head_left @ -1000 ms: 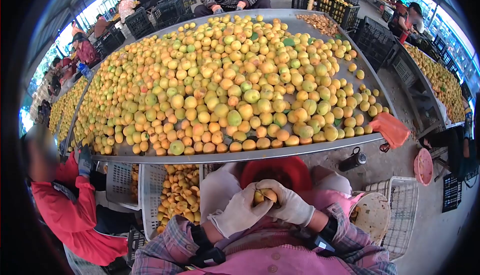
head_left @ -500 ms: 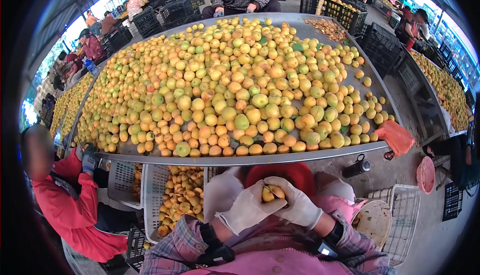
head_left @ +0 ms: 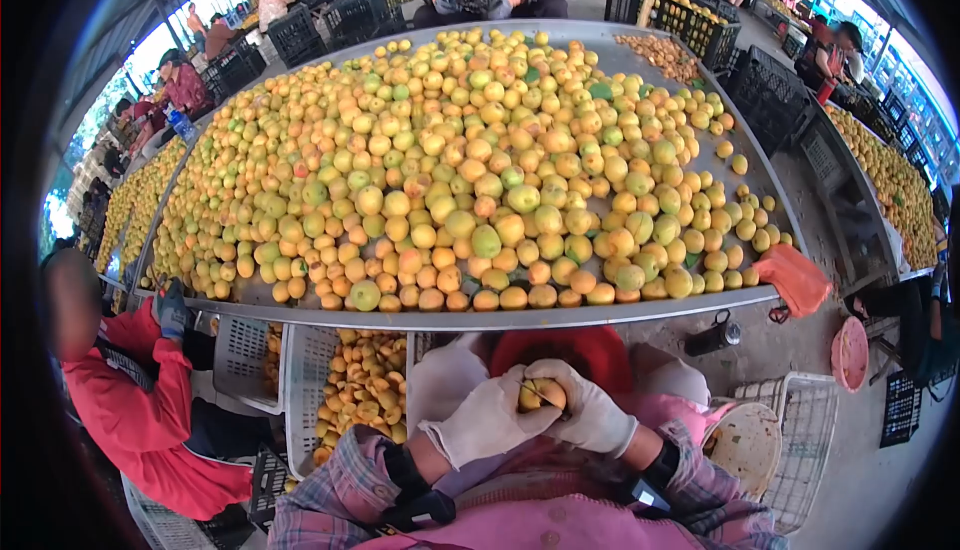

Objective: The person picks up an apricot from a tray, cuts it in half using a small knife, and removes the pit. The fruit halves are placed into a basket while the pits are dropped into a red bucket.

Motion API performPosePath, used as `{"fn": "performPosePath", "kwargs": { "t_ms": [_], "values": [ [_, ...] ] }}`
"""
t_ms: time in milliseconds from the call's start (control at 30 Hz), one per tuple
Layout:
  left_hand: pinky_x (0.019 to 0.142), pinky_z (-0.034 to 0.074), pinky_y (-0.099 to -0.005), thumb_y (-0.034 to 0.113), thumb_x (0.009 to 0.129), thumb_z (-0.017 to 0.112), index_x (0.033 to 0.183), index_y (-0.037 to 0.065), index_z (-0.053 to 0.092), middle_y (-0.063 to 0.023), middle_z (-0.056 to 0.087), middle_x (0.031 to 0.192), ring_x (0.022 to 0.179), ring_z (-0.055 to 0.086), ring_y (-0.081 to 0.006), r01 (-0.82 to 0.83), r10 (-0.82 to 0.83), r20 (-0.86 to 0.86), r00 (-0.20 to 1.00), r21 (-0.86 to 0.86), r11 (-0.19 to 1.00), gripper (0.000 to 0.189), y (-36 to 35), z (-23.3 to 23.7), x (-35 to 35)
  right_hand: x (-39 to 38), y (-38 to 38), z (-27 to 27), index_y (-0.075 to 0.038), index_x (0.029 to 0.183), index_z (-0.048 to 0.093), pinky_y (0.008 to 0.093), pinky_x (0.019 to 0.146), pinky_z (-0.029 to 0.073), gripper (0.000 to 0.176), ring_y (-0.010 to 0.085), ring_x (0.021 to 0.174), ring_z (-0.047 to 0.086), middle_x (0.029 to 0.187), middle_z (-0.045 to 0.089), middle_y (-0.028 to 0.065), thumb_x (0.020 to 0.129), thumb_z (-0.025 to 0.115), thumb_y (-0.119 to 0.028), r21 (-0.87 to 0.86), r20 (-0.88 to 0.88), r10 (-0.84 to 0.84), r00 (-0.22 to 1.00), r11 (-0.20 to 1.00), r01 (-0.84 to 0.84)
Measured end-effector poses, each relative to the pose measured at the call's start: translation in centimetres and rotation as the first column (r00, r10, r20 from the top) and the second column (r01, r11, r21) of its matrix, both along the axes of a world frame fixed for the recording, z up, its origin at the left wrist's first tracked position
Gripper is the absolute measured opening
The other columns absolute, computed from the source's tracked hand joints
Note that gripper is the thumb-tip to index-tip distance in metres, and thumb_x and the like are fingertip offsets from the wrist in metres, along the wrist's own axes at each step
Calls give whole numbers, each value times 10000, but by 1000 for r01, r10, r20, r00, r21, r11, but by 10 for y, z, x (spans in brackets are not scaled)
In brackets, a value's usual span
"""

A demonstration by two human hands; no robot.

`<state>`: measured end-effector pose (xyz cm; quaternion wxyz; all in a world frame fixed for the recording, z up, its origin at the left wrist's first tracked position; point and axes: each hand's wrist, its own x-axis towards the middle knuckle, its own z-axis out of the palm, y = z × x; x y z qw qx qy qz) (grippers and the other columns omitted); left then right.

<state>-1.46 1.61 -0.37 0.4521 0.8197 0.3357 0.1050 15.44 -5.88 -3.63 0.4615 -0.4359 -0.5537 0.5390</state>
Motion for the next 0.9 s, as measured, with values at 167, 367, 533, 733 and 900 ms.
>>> {"fn": "performPosePath", "kwargs": {
  "t_ms": [167, 367, 533, 733, 900],
  "values": [
    [673, 520, -459, 322, 814, 691, 1099, -56, 484, -262, 639, 831, 798, 632, -456, 33, -31, 25, 999, -89, 995, 516, 1, 8, -4, 1, -2, 4, -100, 1271, 441, 293, 1004, 402, 664, 175, 1165, 497, 1245, 494, 48, 696, 726, 67, 26, 43, -7, 999, 1000, 6],
    [638, 513, -288, 131, 883, 642, 1284, 23, 470, -81, 638, 878, 763, 649, -135, 92, -80, 48, 996, -670, 737, 449, 8, 27, -9, 16, -5, 33, -108, 1229, 492, 235, 713, 507, 515, 92, 876, 565, 1094, 555, 26, 787, 735, -6, -288, -36, -17, 999, 957, 6],
    [757, 514, -250, 101, 910, 628, 1306, 41, 490, -45, 608, 1076, 908, 618, -125, 83, 229, 236, 944, -846, 527, 424, 4, 6, -13, 24, -5, 50, -141, 1449, 302, 212, 457, 455, 757, 87, 595, 570, 962, 591, 33, 813, 698, -31, -496, -256, -53, 965, 864, -84],
    [816, 498, -278, 106, 904, 627, 1087, 0, 627, -62, 638, 1058, 985, 589, -118, 161, -119, 290, 950, -126, 979, 211, -7, -22, -23, 0, -7, 37, -146, 1522, 207, 236, 477, 450, 881, 122, 586, 586, 842, 603, 45, 801, 694, -10, -513, -362, -7, 932, 836, -193],
    [782, 495, -254, 85, 894, 621, 1106, 3, 635, -59, 648, 1021, 936, 592, -103, -171, 388, 184, 903, -674, 719, 227, -14, 0, -51, -19, -6, 30, -117, 1517, 232, 239, 436, 409, 828, 146, 539, 569, 780, 608, 75, 807, 651, -34, -490, -438, -47, 897, 850, -195]
  ]
}}
